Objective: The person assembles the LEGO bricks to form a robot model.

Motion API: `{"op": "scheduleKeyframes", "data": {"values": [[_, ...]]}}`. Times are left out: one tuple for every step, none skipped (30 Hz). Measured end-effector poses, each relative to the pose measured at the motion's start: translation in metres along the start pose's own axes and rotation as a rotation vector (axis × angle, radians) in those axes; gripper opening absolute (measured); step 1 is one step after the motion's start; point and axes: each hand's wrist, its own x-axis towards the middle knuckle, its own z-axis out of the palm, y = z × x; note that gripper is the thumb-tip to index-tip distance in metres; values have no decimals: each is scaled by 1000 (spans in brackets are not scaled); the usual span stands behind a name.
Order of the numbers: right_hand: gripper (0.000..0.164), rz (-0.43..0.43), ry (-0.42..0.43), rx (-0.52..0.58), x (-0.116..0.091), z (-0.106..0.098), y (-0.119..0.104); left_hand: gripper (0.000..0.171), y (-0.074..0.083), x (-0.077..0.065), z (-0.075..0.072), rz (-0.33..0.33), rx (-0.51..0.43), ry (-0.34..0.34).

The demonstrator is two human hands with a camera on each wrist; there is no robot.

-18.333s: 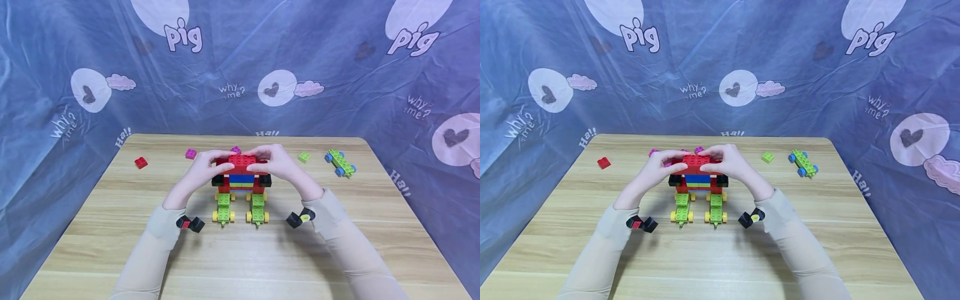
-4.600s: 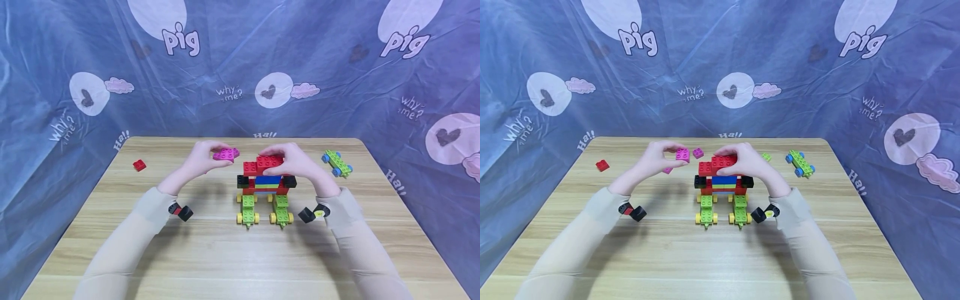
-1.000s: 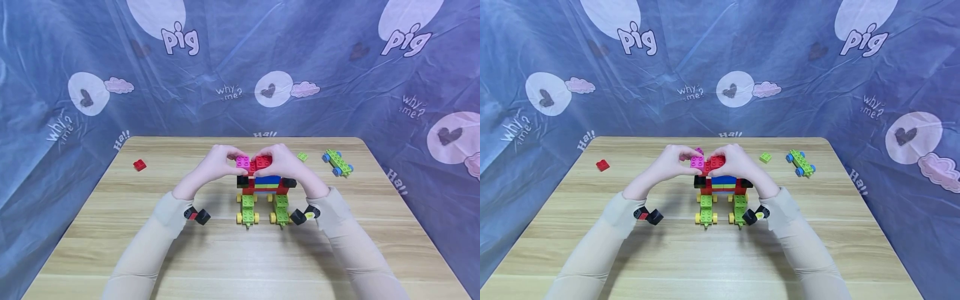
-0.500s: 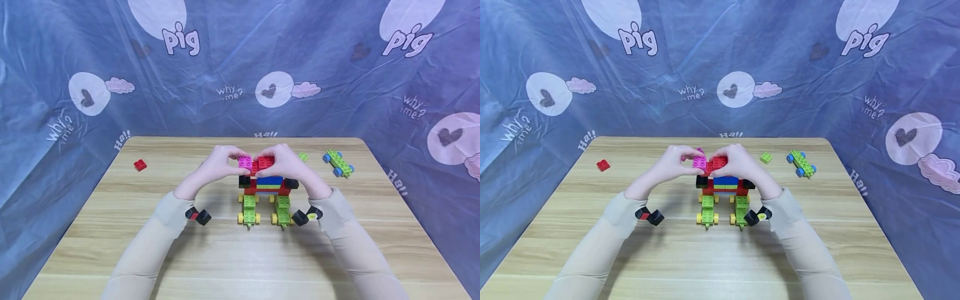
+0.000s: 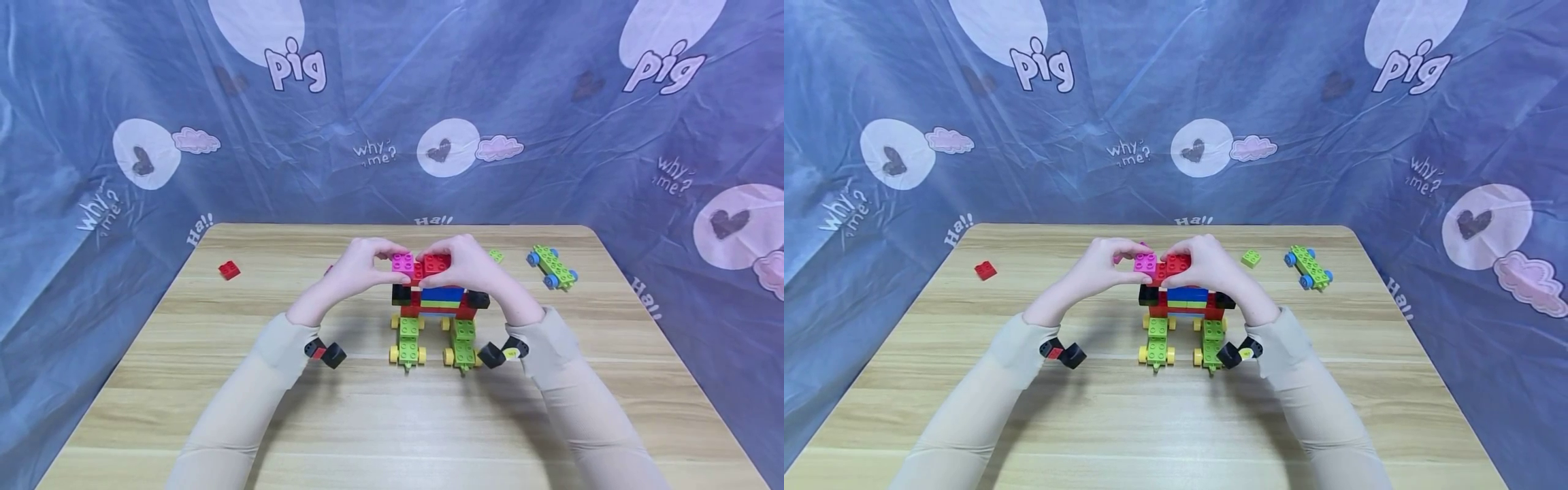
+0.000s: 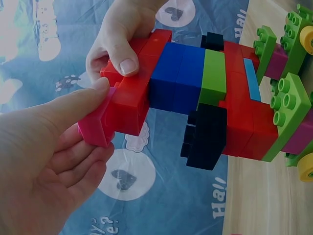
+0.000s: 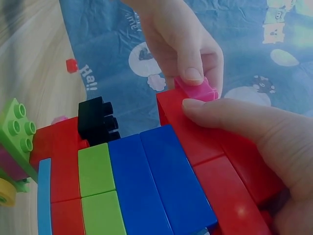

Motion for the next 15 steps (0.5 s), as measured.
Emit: {"op": "scheduleKeyframes", "data": {"values": [[45,-2,-2,0,0,0,0,51,0,0,0,-2,-1,0],[45,-6,-3,0,0,0,0,51,-1,0,0,-2,-2,1],[45,-8,-4,0,0,0,0,52,-1,-1,0,0,-3,2],[46,-9,-4,1,0,0,0,52,-1,-1,0,4,-4,4],[47,-10,-3,2,0,0,0,52,-1,-1,-1,13,-7,6],[48,-11,0,4,0,0,0,52,-2,-2,-1,20,-10,10],[49,-12,2,7,0,-1,0,51,-3,-3,-2,26,-14,15],[49,-14,6,12,0,-1,1,50,-4,-3,-3,32,-21,22],[49,-14,11,17,0,-1,1,49,-5,-4,-4,39,-29,29],[50,-15,17,25,-1,-1,2,47,-7,-5,-6,46,-36,38],[50,-14,23,35,-1,-2,3,45,-8,-6,-8,53,-45,47],[50,-12,31,42,-1,-2,3,43,-10,-7,-9,59,-51,57],[50,-9,37,54,-1,-3,3,41,-11,-7,-12,70,-56,68],[49,-7,45,66,-1,-4,3,39,-13,-8,-14,80,-66,77],[49,-3,51,80,-2,-4,3,37,-15,-9,-16,87,-73,85]]}}
